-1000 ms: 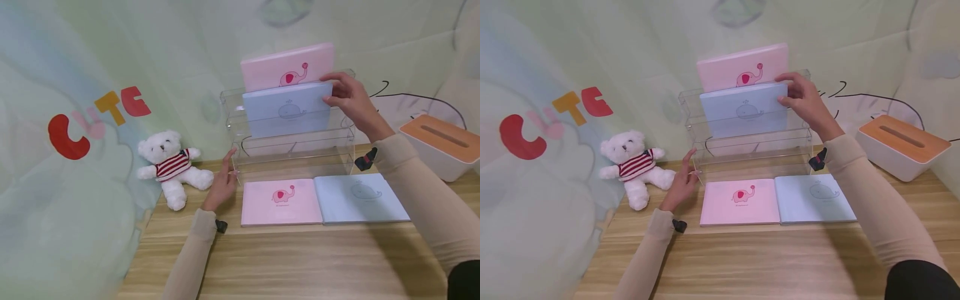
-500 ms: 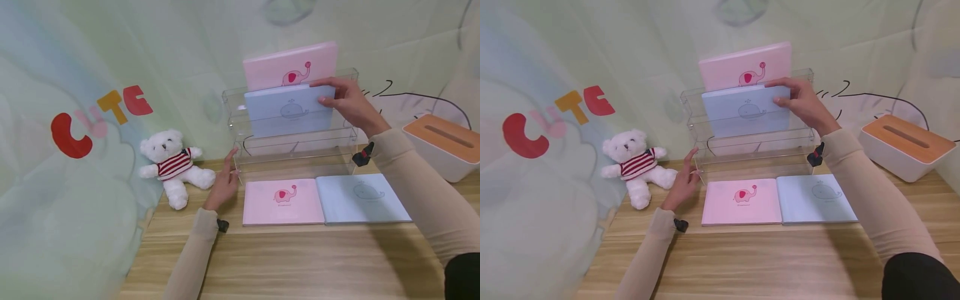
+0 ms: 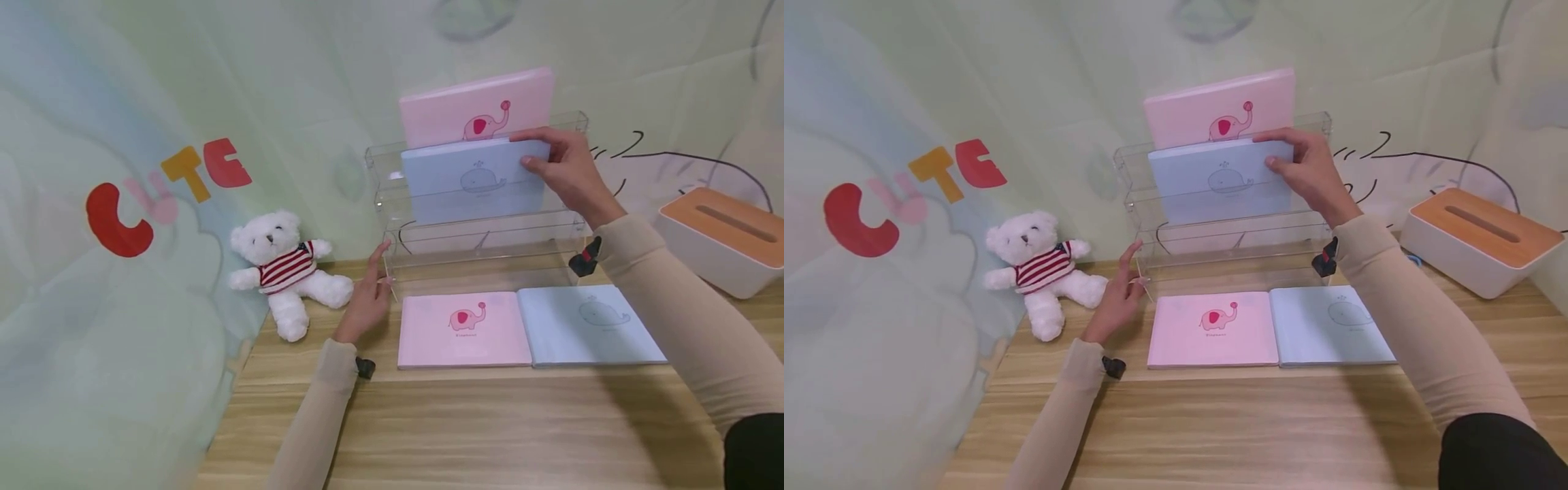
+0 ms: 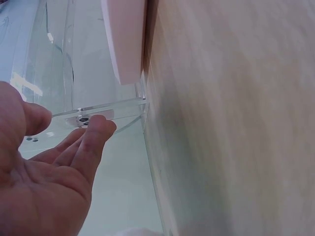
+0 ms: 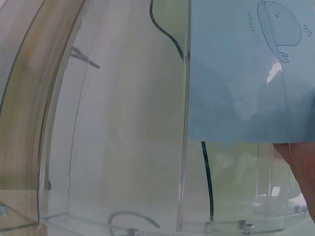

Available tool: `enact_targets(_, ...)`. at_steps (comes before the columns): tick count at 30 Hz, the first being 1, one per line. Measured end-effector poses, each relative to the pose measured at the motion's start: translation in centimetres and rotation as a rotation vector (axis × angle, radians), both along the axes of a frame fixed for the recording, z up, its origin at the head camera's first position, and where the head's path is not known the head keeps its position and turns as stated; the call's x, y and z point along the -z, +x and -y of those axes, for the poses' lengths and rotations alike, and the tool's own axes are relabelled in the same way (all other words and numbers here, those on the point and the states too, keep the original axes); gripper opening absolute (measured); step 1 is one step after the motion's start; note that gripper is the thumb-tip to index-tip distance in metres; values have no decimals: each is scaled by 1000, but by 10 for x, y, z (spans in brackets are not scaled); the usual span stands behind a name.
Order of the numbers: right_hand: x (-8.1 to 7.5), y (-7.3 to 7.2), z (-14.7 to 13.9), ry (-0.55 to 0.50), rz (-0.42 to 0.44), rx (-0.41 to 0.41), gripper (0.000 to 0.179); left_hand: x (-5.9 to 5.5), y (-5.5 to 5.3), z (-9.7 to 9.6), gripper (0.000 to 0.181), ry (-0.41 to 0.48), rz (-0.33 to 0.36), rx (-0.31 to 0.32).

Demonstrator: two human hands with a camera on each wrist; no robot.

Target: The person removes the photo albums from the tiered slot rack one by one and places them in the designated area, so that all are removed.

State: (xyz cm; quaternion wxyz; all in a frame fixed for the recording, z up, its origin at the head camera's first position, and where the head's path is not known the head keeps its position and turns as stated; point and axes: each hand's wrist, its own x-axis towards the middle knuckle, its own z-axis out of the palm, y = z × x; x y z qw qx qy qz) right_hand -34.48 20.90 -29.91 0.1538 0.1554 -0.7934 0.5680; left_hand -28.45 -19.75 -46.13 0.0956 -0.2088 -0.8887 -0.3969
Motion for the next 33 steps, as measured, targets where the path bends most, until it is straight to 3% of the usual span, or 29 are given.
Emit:
enact_targets(3, 1, 0, 2, -28, -21, 27, 37, -7, 3, -3, 76, -12, 13, -18)
enact_targets(12, 0, 3, 6, -82, -5, 74, 35, -5, 3, -3, 77, -22, 0, -20)
enact_targets(19, -1, 4, 5, -126, -11, 120, 35, 9, -7, 4, 72, 30, -61, 50)
enact_targets(29, -13, 6, 2, -126, -34, 137, 36, -7, 4, -3, 78, -11, -33, -2)
enact_targets(33, -20, 7, 0, -142, -52, 131, 36, -1, 0, -1, 76, -4, -47, 6)
